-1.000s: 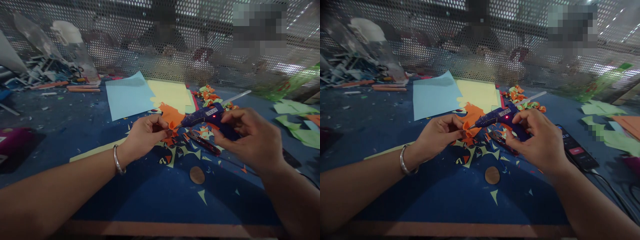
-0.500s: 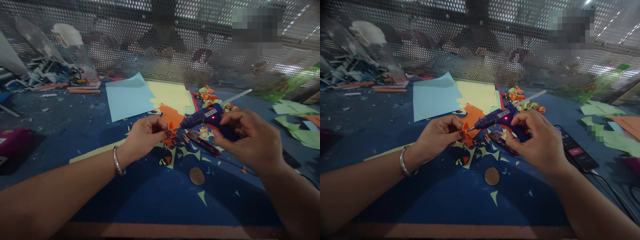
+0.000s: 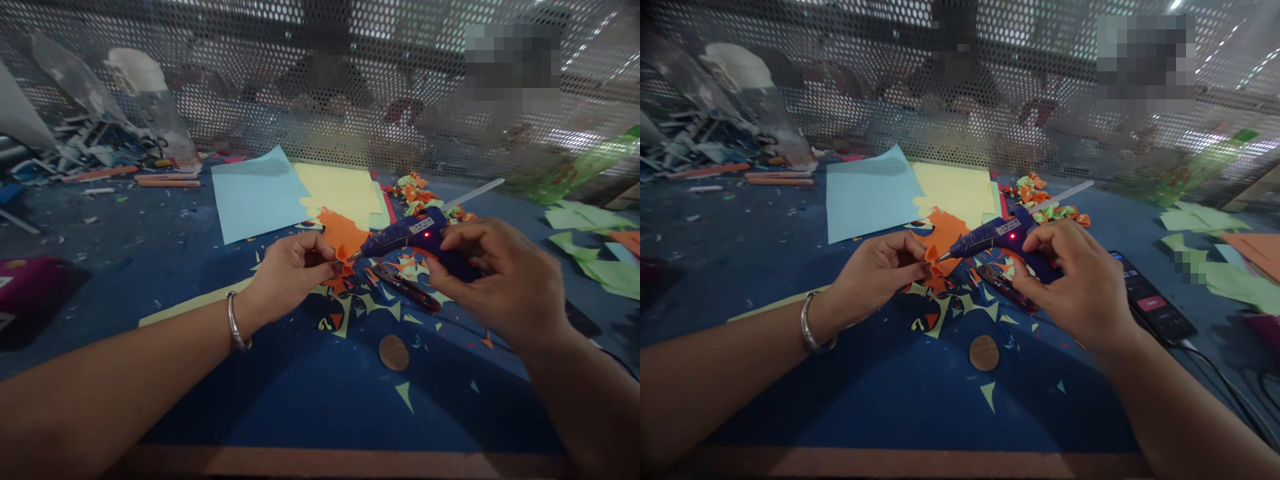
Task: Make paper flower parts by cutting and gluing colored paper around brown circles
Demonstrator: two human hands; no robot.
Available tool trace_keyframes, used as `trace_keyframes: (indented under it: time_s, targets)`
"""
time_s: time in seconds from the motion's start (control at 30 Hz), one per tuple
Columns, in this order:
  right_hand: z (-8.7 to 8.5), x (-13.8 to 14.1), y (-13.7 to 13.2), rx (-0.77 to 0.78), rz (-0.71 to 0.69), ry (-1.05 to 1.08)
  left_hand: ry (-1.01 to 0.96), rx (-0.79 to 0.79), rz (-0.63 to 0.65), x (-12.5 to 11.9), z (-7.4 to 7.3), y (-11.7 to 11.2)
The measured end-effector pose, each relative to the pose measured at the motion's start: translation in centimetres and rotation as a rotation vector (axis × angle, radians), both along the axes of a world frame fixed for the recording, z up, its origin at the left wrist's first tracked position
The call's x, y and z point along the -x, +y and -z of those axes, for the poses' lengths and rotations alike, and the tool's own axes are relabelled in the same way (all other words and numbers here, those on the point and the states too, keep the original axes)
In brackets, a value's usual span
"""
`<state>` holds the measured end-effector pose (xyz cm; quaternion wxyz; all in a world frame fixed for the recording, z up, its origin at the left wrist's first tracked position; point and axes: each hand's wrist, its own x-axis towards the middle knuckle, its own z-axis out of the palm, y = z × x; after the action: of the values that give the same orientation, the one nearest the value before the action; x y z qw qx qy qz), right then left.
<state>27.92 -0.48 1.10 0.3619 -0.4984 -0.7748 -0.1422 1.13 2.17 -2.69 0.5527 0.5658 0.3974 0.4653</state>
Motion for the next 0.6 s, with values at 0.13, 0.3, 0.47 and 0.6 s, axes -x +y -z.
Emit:
trace_keyframes:
  time_s: [0.13,0.3,0.47,0.6]
  targets:
    - [-0.11,0.03,-0.07,0.004,0.010,-0.008,-0.009,0.021,0.008,-0.06,0.05,-0.09]
    - [-0.10,0.13,-0.04,0.002,0.011,0.001,-0.005,0.017,0.001,-0.08,0.08,-0.13]
    - [-0.14,0.02,-0.02,0.010,0.027,-0.014,0.014,0.017,0.000,-0.01,0.12,-0.03]
    - [-0.14,0.00,-0.10,0.002,0.025,-0.028,0.038,0.016,-0.005,0.01,0.30,0.00]
